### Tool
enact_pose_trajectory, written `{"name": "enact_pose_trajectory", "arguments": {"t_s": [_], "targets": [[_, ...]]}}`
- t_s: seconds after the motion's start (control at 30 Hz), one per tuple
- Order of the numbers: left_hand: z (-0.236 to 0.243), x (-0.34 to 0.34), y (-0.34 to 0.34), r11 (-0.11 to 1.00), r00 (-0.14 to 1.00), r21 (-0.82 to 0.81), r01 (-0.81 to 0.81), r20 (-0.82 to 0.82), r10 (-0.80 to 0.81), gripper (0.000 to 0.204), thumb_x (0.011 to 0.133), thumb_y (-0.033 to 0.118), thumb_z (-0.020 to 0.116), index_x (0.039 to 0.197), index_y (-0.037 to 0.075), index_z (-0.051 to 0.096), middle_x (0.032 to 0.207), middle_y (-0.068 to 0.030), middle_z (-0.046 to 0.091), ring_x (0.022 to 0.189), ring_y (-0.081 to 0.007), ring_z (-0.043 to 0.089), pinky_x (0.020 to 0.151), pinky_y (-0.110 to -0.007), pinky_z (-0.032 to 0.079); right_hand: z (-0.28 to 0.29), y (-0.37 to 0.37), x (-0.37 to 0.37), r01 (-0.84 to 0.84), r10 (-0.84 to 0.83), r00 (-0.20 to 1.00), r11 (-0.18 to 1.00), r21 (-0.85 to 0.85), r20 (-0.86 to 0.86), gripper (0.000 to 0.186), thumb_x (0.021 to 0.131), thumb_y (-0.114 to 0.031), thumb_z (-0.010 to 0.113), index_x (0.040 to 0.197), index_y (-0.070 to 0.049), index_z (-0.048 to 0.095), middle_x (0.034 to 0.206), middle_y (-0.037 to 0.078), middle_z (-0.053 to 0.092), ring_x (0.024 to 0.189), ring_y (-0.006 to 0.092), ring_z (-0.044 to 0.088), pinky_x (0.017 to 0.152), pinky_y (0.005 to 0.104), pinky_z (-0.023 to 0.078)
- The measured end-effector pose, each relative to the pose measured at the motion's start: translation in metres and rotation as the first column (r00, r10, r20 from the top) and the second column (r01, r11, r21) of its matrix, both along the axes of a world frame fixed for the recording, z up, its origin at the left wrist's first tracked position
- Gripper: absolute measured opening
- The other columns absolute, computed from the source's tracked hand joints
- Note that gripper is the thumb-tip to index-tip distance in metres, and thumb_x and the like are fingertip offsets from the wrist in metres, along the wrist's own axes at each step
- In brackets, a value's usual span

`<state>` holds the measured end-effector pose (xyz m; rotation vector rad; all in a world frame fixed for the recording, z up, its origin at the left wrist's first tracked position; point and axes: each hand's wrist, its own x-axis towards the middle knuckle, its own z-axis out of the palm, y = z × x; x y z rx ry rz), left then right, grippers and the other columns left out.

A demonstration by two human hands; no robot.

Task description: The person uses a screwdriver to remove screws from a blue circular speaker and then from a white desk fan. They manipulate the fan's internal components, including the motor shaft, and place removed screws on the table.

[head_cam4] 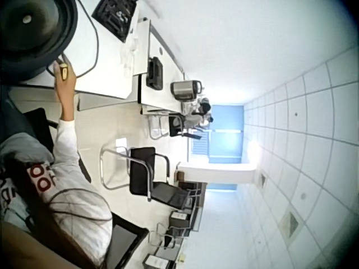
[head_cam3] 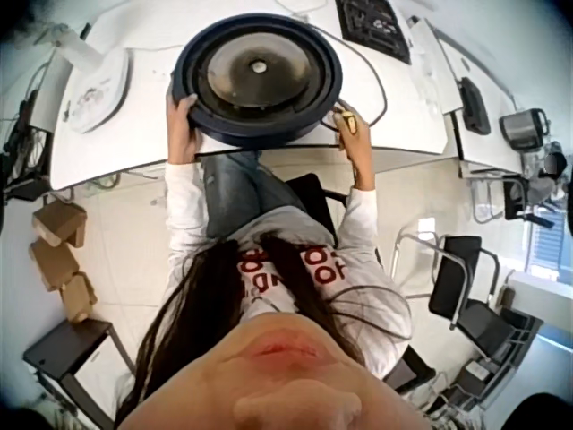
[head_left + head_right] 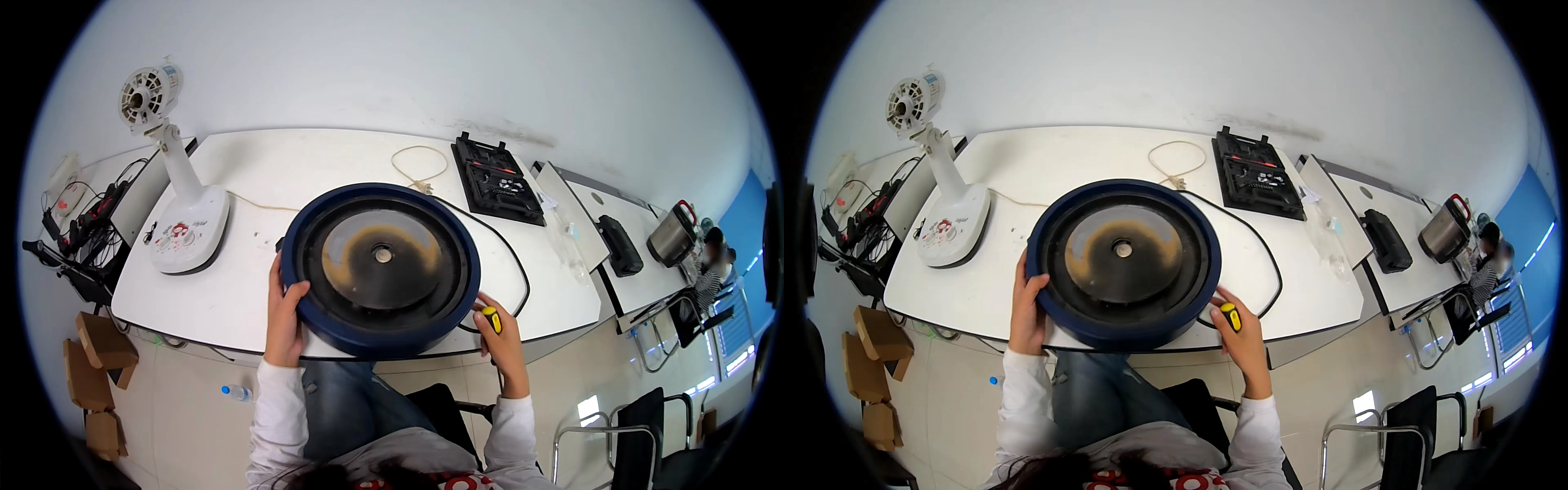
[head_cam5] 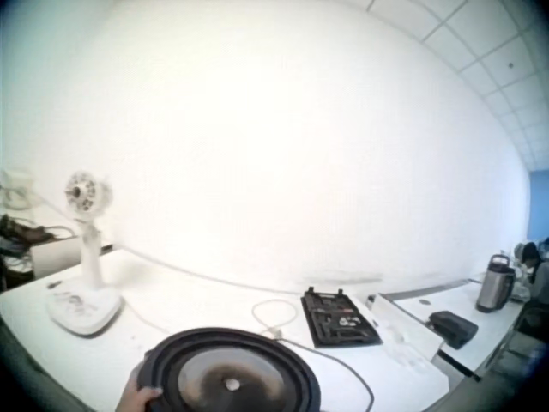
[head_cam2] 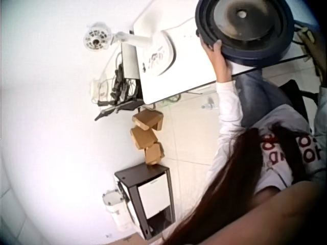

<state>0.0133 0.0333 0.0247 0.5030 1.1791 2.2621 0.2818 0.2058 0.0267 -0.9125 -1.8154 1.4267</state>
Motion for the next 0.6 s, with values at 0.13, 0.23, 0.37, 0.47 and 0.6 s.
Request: {"name": "enact_pose_trajectory", "arguments": {"t_s": [0.13, 0.23, 0.37, 0.47, 0.6], "targets": [[0.008, 0.022, -0.030, 0.981, 0.988, -0.127, -0.146, -0.071, 0.138, 0.077, 0.075, 0.010, 0.064, 0.142, 0.006, 0.027, 0.140, -0.0123, 0.034, 0.122, -0.0246, 0.043, 0.102, -0.032, 0.035, 0.013, 0.013, 0.024, 0.169, -0.179, 0.982, 0.977, 0.127, 0.067, 0.033, 0.085, -0.010, 0.063, 0.117, -0.004, 0.060, 0.097, 0.004, 0.065, 0.048, 0.0041, 0.045, 0.041, 0.0194, 0.037], [0.017, 0.048, -0.045, 0.944, 0.965, -0.201, -0.262, -0.057, 0.255, 0.085, 0.070, 0.014, 0.070, 0.142, 0.007, 0.026, 0.141, -0.0129, 0.032, 0.124, -0.0261, 0.041, 0.104, -0.035, 0.033, 0.022, 0.053, 0.040, 0.211, -0.253, 0.957, 0.943, 0.256, 0.141, 0.030, 0.083, -0.006, 0.065, 0.113, -0.002, 0.061, 0.092, 0.004, 0.064, 0.049, 0.0051, 0.046, 0.041, 0.0194, 0.037], [0.008, 0.055, -0.052, 0.930, 0.951, -0.196, -0.310, -0.070, 0.302, 0.087, 0.071, 0.015, 0.070, 0.143, 0.007, 0.023, 0.141, -0.0142, 0.031, 0.126, -0.0260, 0.037, 0.107, -0.035, 0.027, 0.032, 0.124, 0.009, -0.079, -0.109, 0.952, 0.814, 0.575, 0.286, 0.032, 0.079, -0.007, 0.067, 0.110, -0.005, 0.061, 0.098, 0.010, 0.065, 0.077, 0.0218, 0.063, 0.069, 0.0313, 0.049], [0.007, 0.057, -0.049, 0.919, 0.945, -0.226, -0.323, -0.123, 0.302, 0.088, 0.072, 0.022, 0.070, 0.144, 0.006, 0.022, 0.140, -0.0147, 0.032, 0.128, -0.0256, 0.035, 0.108, -0.035, 0.026, 0.048, 0.156, -0.056, -0.310, -0.084, 0.901, 0.564, 0.766, 0.426, 0.031, 0.076, -0.014, 0.068, 0.105, -0.005, 0.061, 0.092, 0.014, 0.064, 0.085, 0.0310, 0.062, 0.075, 0.0388, 0.049], [0.001, 0.053, -0.049, 0.870, 0.910, -0.302, -0.391, -0.270, 0.315, 0.089, 0.072, 0.033, 0.069, 0.143, 0.006, 0.023, 0.139, -0.0150, 0.032, 0.128, -0.0263, 0.035, 0.107, -0.037, 0.026, 0.046, 0.175, -0.159, -0.527, -0.214, 0.755, 0.365, 0.768, 0.620, 0.020, 0.079, -0.016, 0.063, 0.095, -0.006, 0.061, 0.088, 0.015, 0.064, 0.084, 0.0323, 0.063, 0.073, 0.0422, 0.050]]}}
